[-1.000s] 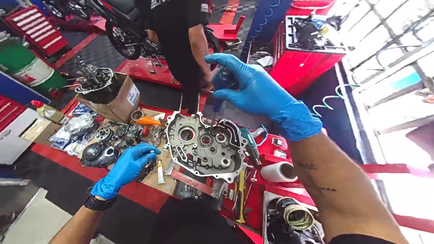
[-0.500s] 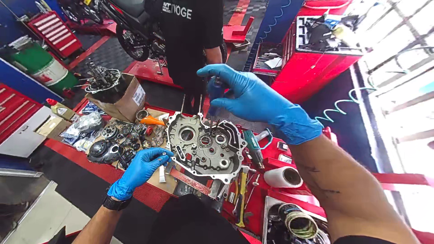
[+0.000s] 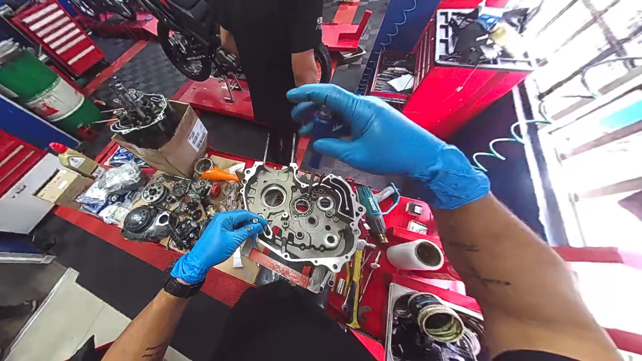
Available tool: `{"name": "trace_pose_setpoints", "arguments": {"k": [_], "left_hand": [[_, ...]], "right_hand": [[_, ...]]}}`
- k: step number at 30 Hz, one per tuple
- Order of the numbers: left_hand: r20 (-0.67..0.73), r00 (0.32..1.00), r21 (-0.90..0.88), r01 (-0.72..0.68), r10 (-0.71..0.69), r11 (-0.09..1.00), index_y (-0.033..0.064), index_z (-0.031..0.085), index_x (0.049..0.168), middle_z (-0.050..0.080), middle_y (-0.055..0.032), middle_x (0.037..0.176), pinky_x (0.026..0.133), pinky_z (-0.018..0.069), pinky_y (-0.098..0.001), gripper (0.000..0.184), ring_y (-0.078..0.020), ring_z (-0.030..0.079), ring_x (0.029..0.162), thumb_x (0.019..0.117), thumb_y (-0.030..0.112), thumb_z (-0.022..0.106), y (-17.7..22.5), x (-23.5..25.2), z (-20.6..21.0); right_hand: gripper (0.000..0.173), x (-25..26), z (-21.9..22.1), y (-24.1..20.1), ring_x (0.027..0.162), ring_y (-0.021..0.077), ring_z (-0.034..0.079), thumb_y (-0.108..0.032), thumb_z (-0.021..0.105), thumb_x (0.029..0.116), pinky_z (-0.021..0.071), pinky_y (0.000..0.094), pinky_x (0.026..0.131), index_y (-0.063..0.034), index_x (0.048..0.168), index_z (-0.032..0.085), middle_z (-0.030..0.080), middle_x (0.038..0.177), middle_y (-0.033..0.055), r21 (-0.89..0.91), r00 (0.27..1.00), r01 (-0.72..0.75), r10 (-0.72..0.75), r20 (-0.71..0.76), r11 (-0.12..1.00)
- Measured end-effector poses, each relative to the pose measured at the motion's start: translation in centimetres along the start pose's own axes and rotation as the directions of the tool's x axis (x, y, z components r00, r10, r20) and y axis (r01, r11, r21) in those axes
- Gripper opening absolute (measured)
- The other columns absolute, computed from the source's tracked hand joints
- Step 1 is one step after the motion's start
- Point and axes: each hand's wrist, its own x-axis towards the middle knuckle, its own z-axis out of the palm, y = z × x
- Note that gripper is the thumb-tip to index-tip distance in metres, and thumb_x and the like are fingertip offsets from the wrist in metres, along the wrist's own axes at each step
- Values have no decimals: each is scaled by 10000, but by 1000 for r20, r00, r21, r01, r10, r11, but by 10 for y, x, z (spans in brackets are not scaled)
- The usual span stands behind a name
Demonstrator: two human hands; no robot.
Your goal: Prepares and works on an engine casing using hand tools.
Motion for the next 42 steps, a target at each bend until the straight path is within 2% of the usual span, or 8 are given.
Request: {"name": "trace_pose_setpoints", "arguments": {"k": [3, 7, 10, 13, 22, 28, 36, 42], "left_hand": [[-12, 1000, 37, -23, 23, 999, 67, 766, 1063, 755, 11, 980, 822, 600, -232, 160, -51, 710, 874, 988, 115, 633, 0, 3, 1], [-54, 996, 65, -74, 78, 995, 61, 782, 1024, 754, -2, 993, 825, 586, -209, 134, -31, 698, 882, 965, 118, 677, -1, 4, 3], [-90, 991, 49, -92, 96, 995, 55, 788, 1014, 758, -8, 979, 817, 586, -203, 126, -31, 701, 877, 952, 109, 692, -3, 4, 4], [-92, 993, 14, -71, 72, 997, 41, 783, 1023, 760, -15, 990, 815, 592, -215, 128, -40, 703, 870, 954, 96, 690, -3, 6, 5], [-96, 995, -5, 0, -1, 1000, 44, 778, 1035, 761, -13, 946, 773, 598, -225, 139, -49, 704, 811, 966, 122, 687, -3, 8, 6], [-77, 997, 13, -3, 4, 1000, 43, 777, 1040, 763, -14, 964, 779, 600, -222, 140, -50, 709, 822, 969, 120, 684, -1, 10, 7], [89, 996, 232, 5, -26, 973, 96, 787, 1045, 751, 27, 959, 809, 558, -182, 158, 19, 675, 850, 980, 175, 667, 8, 29, 18], [212, 976, 491, -150, 49, 858, 126, 804, 1009, 734, -44, 1038, 938, 533, -378, 179, -147, 675, 1018, 958, 259, 695, 9, 78, 37]], "right_hand": [[632, 2, 5, -4, 888, 141, 684, -173, 756, 910, 584, 359, 797, -202, 1489, 506, 705, 1100, 55, -107, 999, -33, 29, -36, 994], [587, -4, 0, -16, 878, 182, 689, -170, 740, 922, 586, 403, 790, -157, 1461, 507, 701, 1077, 79, -192, 993, 12, -34, -112, 981], [547, -11, -13, -38, 927, 109, 674, -90, 748, 897, 609, 283, 816, -43, 1377, 489, 655, 1089, 58, 35, 958, 117, -104, -269, 992], [559, -14, -6, -52, 925, 125, 688, -2, 769, 858, 654, 281, 776, -24, 1322, 458, 617, 1068, 30, 326, 932, 231, -113, -344, 917], [525, -16, 3, -49, 942, 123, 697, 9, 761, 855, 662, 292, 798, -42, 1280, 457, 620, 1089, 15, 391, 908, 289, -121, -401, 874], [529, -18, 5, -50, 935, 120, 699, 8, 753, 860, 661, 287, 789, -39, 1290, 448, 622, 1080, 12, 388, 917, 285, -131, -377, 876], [462, -16, -10, -54, 996, 139, 674, -35, 720, 911, 623, 289, 850, 4, 1315, 500, 657, 1141, 78, 326, 948, 319, -294, -125, 890], [459, -13, -17, -51, 950, 87, 679, -68, 738, 907, 620, 256, 823, -70, 1320, 537, 662, 1091, 23, 158, 987, 137, -122, -102, 978]]}}
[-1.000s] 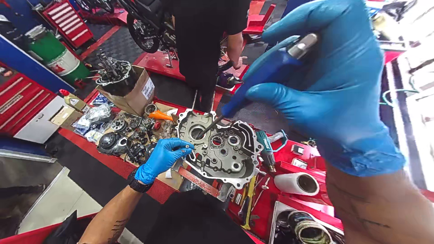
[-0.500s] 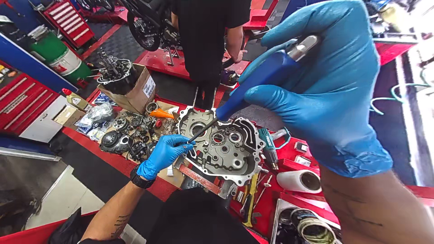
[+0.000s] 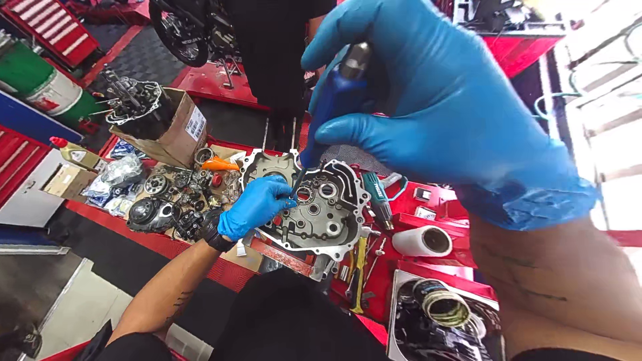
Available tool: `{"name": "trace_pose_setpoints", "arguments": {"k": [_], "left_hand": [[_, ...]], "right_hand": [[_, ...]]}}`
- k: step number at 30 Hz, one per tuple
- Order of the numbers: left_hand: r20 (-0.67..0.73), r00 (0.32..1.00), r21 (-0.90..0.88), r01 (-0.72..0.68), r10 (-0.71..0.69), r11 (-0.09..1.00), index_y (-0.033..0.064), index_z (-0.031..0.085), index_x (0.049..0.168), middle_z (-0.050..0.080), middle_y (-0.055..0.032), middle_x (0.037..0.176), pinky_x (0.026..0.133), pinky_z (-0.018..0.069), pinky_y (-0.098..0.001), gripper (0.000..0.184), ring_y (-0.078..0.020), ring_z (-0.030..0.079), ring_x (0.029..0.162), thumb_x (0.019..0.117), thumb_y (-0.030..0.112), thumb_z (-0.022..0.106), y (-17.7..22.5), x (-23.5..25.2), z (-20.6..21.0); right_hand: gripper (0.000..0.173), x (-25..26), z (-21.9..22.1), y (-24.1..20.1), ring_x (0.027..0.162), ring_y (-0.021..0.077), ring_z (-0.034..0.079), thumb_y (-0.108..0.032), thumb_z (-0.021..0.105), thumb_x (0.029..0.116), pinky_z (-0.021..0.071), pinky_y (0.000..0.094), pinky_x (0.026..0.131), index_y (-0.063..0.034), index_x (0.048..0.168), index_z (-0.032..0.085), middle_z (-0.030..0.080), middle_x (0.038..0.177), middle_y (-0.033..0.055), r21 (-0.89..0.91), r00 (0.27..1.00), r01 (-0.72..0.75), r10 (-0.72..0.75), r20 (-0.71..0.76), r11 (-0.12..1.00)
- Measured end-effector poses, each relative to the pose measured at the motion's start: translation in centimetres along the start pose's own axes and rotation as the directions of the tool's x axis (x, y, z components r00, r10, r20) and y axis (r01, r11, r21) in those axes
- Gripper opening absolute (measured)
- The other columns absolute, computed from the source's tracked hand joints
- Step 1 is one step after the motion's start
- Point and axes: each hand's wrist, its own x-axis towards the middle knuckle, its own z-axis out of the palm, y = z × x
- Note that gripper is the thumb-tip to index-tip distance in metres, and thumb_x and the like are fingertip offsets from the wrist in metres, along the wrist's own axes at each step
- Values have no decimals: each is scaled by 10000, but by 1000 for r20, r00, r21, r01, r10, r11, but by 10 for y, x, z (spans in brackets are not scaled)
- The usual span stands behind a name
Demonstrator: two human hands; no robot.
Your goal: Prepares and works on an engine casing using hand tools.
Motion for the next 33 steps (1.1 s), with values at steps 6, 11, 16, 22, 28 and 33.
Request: {"name": "trace_pose_setpoints", "arguments": {"k": [6, 11, 16, 22, 28, 33], "left_hand": [[166, 985, 132, -76, 53, 988, 75, 784, 1063, 747, -115, 1054, 968, 518, -456, 184, -244, 694, 1039, 968, 172, 659, 3, 29, 11], [259, 965, 155, -78, 36, 985, 69, 772, 1080, 752, -121, 1033, 957, 521, -488, 191, -257, 704, 1022, 975, 156, 638, 1, 39, 10], [315, 947, 186, 7, -66, 983, 79, 766, 1092, 748, -115, 1024, 925, 530, -503, 205, -254, 703, 1000, 982, 183, 627, 4, 43, 7], [355, 929, 197, 39, -108, 980, 119, 775, 1076, 753, -83, 1005, 902, 537, -496, 188, -222, 703, 980, 970, 192, 638, 7, 48, 2], [368, 924, 169, 45, -105, 985, 123, 782, 1041, 751, -65, 972, 874, 541, -475, 162, -198, 699, 946, 950, 178, 660, 4, 47, 1], [393, 913, 174, 39, -105, 984, 132, 787, 1016, 747, -57, 942, 849, 537, -471, 144, -195, 694, 921, 942, 185, 676, 6, 47, -1]], "right_hand": [[456, -7, 9, 19, 901, 60, 688, -91, 736, 916, 621, 245, 777, -129, 1331, 551, 670, 1098, 14, -89, 993, -110, 113, 24, 990], [438, -9, 13, 31, 885, 55, 698, -97, 729, 924, 620, 241, 771, -134, 1324, 555, 684, 1089, 12, -87, 989, -145, 147, 18, 986], [448, -10, 15, 40, 886, 54, 699, -91, 733, 927, 625, 238, 775, -114, 1336, 552, 677, 1112, 21, -42, 987, -158, 159, 9, 986], [417, -9, 11, 49, 921, 55, 696, -91, 740, 917, 628, 237, 790, -114, 1292, 560, 661, 1138, 18, -12, 985, -172, 172, -7, 985], [423, -9, 9, 54, 912, 65, 698, -96, 755, 904, 633, 251, 782, -115, 1279, 559, 661, 1124, 25, 5, 981, -191, 191, -4, 981], [428, -8, 10, 55, 897, 73, 704, -107, 758, 908, 633, 245, 768, -120, 1281, 547, 672, 1081, 21, 18, 977, -212, 211, 10, 977]]}}
